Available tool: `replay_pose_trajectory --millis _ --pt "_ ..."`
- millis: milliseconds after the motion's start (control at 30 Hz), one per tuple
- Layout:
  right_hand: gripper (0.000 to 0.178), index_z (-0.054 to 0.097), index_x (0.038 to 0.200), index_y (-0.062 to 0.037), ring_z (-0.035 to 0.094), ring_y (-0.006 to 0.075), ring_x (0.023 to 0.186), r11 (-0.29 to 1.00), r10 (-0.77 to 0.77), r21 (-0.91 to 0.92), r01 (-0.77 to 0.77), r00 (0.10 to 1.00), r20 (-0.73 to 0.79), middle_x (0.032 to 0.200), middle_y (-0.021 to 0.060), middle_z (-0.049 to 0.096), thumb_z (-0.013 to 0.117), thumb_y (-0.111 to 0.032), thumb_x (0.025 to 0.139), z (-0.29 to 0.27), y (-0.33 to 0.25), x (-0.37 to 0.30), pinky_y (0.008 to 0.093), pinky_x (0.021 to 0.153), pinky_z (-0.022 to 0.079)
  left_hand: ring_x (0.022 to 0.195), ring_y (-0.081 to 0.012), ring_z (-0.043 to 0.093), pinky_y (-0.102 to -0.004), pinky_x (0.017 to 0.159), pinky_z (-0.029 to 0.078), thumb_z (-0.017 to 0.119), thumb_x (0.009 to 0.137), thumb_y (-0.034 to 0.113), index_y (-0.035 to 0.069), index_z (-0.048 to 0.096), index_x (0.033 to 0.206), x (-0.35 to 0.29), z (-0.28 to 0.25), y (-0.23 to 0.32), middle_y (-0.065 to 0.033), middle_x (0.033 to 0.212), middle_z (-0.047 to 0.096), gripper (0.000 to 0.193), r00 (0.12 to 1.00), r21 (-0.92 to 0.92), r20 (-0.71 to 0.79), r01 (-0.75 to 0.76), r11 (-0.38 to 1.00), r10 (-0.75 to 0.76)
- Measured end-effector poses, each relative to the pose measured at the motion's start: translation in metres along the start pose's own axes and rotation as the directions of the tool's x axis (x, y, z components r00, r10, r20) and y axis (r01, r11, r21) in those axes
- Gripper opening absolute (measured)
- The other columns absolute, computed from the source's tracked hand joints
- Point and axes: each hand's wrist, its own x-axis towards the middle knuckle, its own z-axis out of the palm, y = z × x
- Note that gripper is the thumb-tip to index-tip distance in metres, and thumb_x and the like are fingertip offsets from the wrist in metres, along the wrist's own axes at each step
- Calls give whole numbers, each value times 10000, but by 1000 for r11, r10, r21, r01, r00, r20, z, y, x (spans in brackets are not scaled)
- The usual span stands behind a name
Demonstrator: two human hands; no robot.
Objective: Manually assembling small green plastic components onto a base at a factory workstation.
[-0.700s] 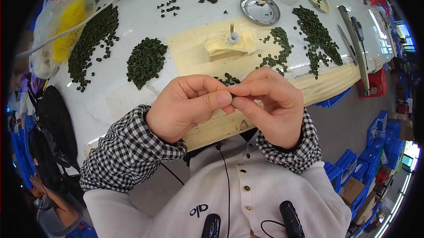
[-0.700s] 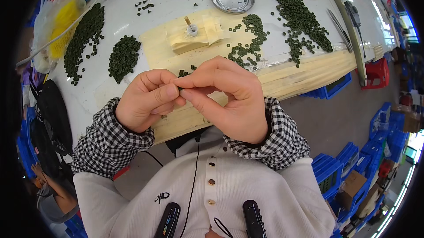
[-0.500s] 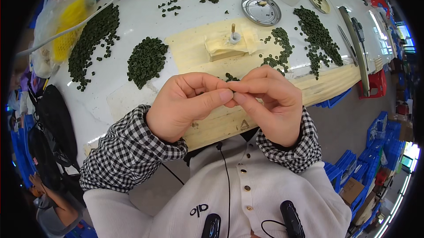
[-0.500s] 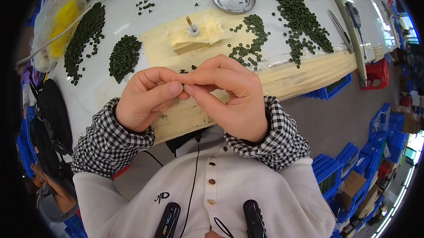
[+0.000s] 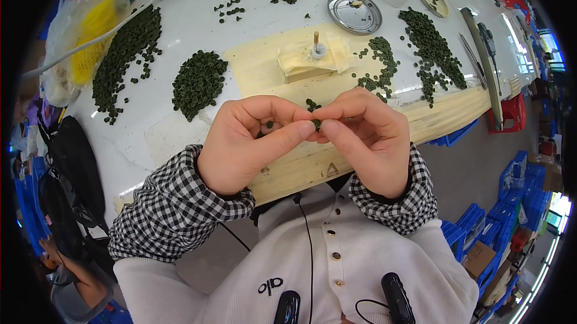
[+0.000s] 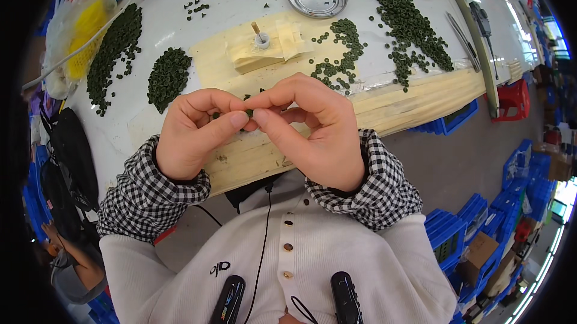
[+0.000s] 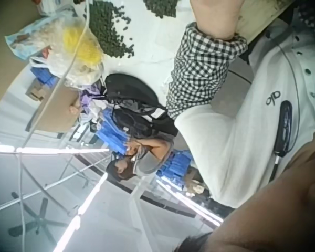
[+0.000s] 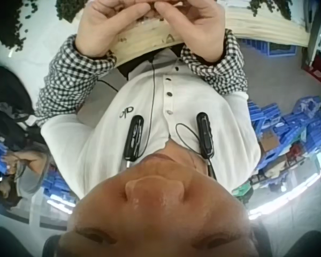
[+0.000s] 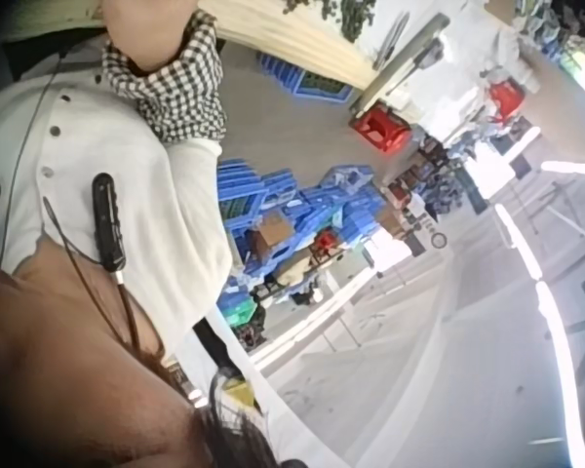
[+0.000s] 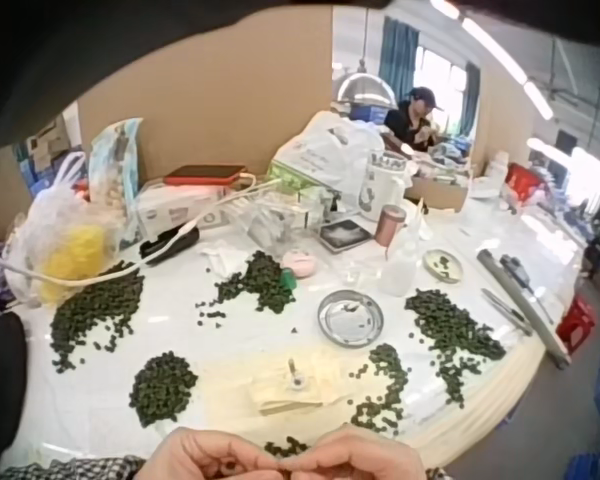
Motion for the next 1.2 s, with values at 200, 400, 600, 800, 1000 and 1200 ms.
replay_pose_trajectory --millis 200,400,600,800,1000,1200 --pt "133 627 979 18 624 125 862 999 50 12 -50 999 5 951 69 599 598 2 851 -1 2 -1 232 725 505 836 -114 619 -246 785 487 610 869 39 -16 629 942 0 -1 1 -76 878 669 93 1000 23 -6 -3 1000 3" --pt "121 623 964 19 621 119 860 997 72 42 -71 997 -23 945 60 602 604 0 846 2 1 -2 227 725 503 834 -109 618 -243 785 485 618 865 37 -22 628 956 -1 1 1 -73 880 669 109 998 66 -9 -58 996 59" --pt "122 624 962 19 618 118 865 996 84 37 -82 996 -28 940 61 602 610 -2 843 1 1 -3 228 728 504 835 -93 614 -228 773 478 628 857 34 -23 628 960 -2 -2 -1 -67 890 668 118 999 156 -26 -37 987 41" --pt "116 628 953 20 622 120 855 996 82 30 -81 996 -25 926 63 603 613 -2 840 2 1 -3 232 723 513 778 -49 582 -187 706 452 631 847 28 -18 628 938 -3 -1 0 -38 861 659 103 998 168 -47 -30 985 38" --pt "112 627 943 26 626 121 840 998 65 23 -65 998 -14 917 65 604 612 2 834 2 2 -3 230 711 520 676 -1 477 -159 623 389 645 831 28 0 641 899 -4 1 2 14 799 634 74 998 167 -50 -40 985 49" --pt "139 626 970 27 623 116 838 998 66 11 -66 997 -32 922 63 607 615 1 833 2 2 -3 225 705 513 710 -29 531 -182 658 426 639 836 30 -7 638 901 -2 1 1 -4 803 642 74 996 154 -68 -38 987 49"
